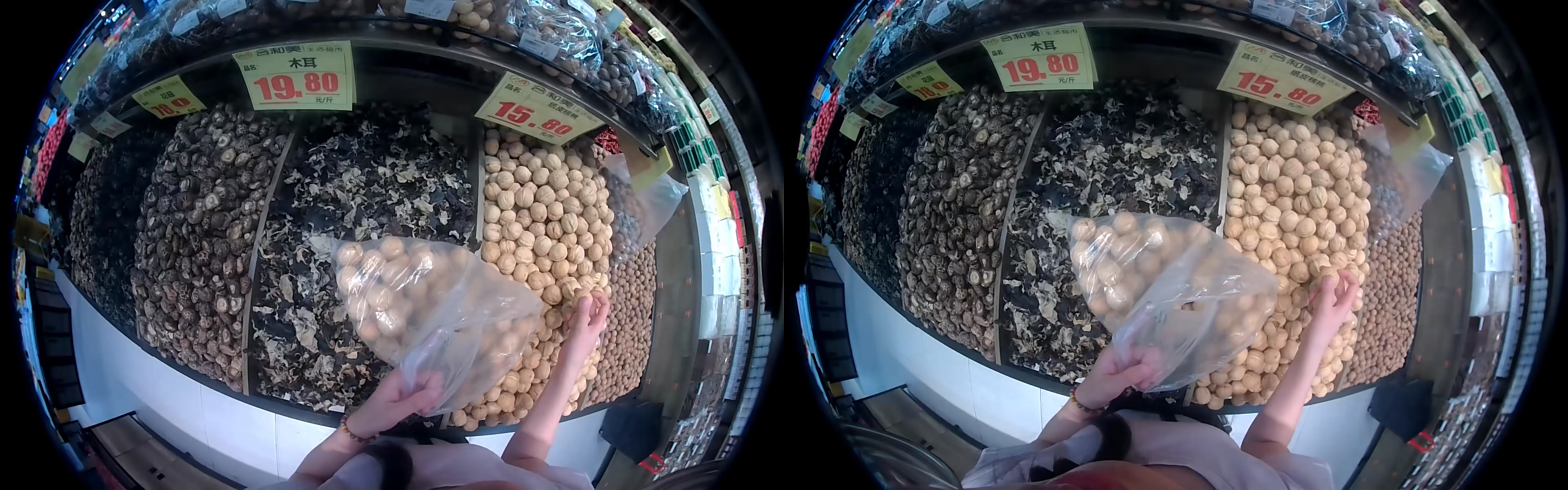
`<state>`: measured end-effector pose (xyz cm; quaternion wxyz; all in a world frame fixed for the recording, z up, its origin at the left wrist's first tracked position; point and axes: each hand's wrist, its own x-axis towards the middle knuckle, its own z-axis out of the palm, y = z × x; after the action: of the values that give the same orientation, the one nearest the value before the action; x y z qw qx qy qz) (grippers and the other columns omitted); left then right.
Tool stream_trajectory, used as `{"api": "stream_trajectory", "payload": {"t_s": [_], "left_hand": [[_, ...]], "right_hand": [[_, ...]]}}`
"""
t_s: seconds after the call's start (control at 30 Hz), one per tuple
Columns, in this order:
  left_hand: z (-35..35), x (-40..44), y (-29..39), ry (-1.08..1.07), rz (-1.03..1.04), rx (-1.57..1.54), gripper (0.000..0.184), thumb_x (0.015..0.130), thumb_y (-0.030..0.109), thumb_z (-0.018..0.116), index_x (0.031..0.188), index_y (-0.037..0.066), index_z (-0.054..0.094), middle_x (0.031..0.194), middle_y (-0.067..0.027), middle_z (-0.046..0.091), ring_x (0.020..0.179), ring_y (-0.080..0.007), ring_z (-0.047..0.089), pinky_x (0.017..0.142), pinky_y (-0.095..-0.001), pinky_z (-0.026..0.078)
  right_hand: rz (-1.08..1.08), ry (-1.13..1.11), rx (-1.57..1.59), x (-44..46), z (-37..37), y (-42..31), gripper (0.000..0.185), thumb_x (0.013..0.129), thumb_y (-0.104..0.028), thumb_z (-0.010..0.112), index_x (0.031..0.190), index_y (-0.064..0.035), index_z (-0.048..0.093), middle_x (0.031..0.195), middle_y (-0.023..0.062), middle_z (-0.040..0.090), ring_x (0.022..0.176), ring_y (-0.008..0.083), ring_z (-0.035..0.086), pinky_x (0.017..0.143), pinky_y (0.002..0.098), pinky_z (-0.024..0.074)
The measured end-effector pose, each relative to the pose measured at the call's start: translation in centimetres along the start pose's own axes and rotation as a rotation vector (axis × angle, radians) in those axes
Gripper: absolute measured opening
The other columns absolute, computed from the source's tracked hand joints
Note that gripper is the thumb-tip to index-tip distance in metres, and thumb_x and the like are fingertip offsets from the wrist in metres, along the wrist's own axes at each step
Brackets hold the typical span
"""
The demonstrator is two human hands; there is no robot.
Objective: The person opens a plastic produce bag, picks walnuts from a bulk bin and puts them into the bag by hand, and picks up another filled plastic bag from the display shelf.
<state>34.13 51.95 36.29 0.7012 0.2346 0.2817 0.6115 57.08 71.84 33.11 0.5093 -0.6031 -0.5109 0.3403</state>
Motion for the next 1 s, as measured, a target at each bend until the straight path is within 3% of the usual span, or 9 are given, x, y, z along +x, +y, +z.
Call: {"api": "stream_trajectory", "payload": {"t_s": [0.07, 0.1, 0.23, 0.53, 0.7, 0.8, 0.83, 0.93, 1.0], "left_hand": [[-0.3, 0.2, 0.5, 0.029, -0.052, 0.066, 0.068, 0.087, 0.006, 0.045, 0.139, 0.008, 0.001, 0.069, 0.0032, 0.038, 0.058, -0.0041, 0.034, 0.053, -0.0171, 0.031], [-0.3, 0.3, 0.5, 0.035, -0.058, 0.068, 0.068, 0.087, 0.007, 0.045, 0.139, 0.008, 0.001, 0.069, 0.0034, 0.039, 0.058, -0.0038, 0.034, 0.053, -0.017, 0.03], [-0.5, 0.8, 0.9, 0.085, -0.072, 0.071, 0.07, 0.086, 0.009, 0.049, 0.139, 0.006, 0.003, 0.073, 0.0012, 0.048, 0.057, -0.0037, 0.038, 0.052, -0.0159, 0.031], [-0.6, 0.7, 0.5, 0.116, -0.018, 0.14, 0.075, 0.084, 0.015, 0.054, 0.138, 0.004, 0.003, 0.076, 0.001, 0.052, 0.057, -0.0037, 0.04, 0.051, -0.0155, 0.031], [0.1, 0.2, 0.6, 0.093, 0.022, 0.138, 0.01, 0.087, 0.012, 0.048, 0.082, 0.004, 0.045, 0.072, 0.0046, 0.039, 0.063, -0.0028, 0.035, 0.055, -0.0182, 0.029], [0.8, -0.4, 0.2, 0.134, 0.036, 0.132, 0.008, 0.086, 0.01, 0.049, 0.088, 0.003, 0.047, 0.073, 0.0044, 0.041, 0.064, -0.0031, 0.036, 0.056, -0.0175, 0.031], [1.0, -0.5, 0.0, 0.146, 0.043, 0.132, 0.009, 0.086, 0.01, 0.05, 0.092, 0.003, 0.047, 0.073, 0.0045, 0.041, 0.064, -0.0031, 0.037, 0.057, -0.0173, 0.032], [1.5, -1.0, -0.4, 0.148, 0.075, 0.123, 0.029, 0.085, 0.008, 0.05, 0.112, 0.002, 0.043, 0.073, 0.0049, 0.042, 0.065, -0.0029, 0.038, 0.058, -0.0171, 0.033], [2.2, -0.7, -0.4, 0.117, 0.133, 0.073, 0.046, 0.085, 0.006, 0.05, 0.128, 0.002, 0.033, 0.074, 0.0053, 0.042, 0.066, -0.0026, 0.038, 0.058, -0.0171, 0.033]], "right_hand": [[-0.065, -0.036, -0.071, -0.1, 0.9, -0.8, 0.025, 0.087, -0.021, 0.051, 0.108, -0.0068, 0.05, 0.067, -0.0035, 0.045, 0.052, 0.0018, 0.039, 0.04, 0.0154, 0.0267], [-0.009, -0.119, -0.171, 0.3, 0.6, -0.8, 0.026, 0.084, -0.011, 0.053, 0.109, -0.0044, 0.051, 0.103, 0.006, 0.052, 0.073, 0.0096, 0.05, 0.057, 0.0187, 0.0414], [-0.305, -0.166, -0.44, 0.6, 2.1, -0.7, 0.031, 0.078, -0.006, 0.057, 0.108, -0.0037, 0.051, 0.108, 0.0105, 0.05, 0.102, 0.0235, 0.047, 0.09, 0.0336, 0.035], [-0.405, 0.005, -0.556, 1.4, 2.6, -0.4, 0.032, 0.08, -0.007, 0.052, 0.112, -0.0063, 0.05, 0.113, 0.0122, 0.045, 0.11, 0.0257, 0.041, 0.093, 0.0353, 0.033], [-0.452, -0.269, -1.066, 1.3, 2.3, 1.6, 0.043, 0.083, -0.012, 0.044, 0.126, -0.0088, 0.04, 0.138, 0.0146, 0.026, 0.129, 0.0319, 0.019, 0.103, 0.0444, 0.0153], [-0.508, -0.108, -0.852, 0.3, 2.7, 1.0, 0.043, 0.082, -0.01, 0.045, 0.125, -0.0072, 0.04, 0.135, 0.0172, 0.028, 0.129, 0.034, 0.017, 0.103, 0.0529, 0.0076], [-0.573, -0.025, -0.785, -0.7, 3.1, -1.4, 0.039, 0.08, -0.005, 0.045, 0.119, -0.0054, 0.044, 0.129, 0.0171, 0.037, 0.124, 0.0335, 0.026, 0.101, 0.0493, 0.0176], [-0.434, -0.248, -0.126, -3.5, 2.5, -4.9, 0.033, 0.078, 0.0, 0.045, 0.111, -0.0034, 0.049, 0.121, 0.0156, 0.044, 0.116, 0.0329, 0.038, 0.097, 0.0426, 0.0296], [-0.379, -0.717, -0.044, -4.8, 1.7, -5.4, 0.033, 0.076, -0.001, 0.05, 0.109, -0.0009, 0.047, 0.115, 0.0147, 0.046, 0.105, 0.0266, 0.046, 0.092, 0.032, 0.0353]]}}
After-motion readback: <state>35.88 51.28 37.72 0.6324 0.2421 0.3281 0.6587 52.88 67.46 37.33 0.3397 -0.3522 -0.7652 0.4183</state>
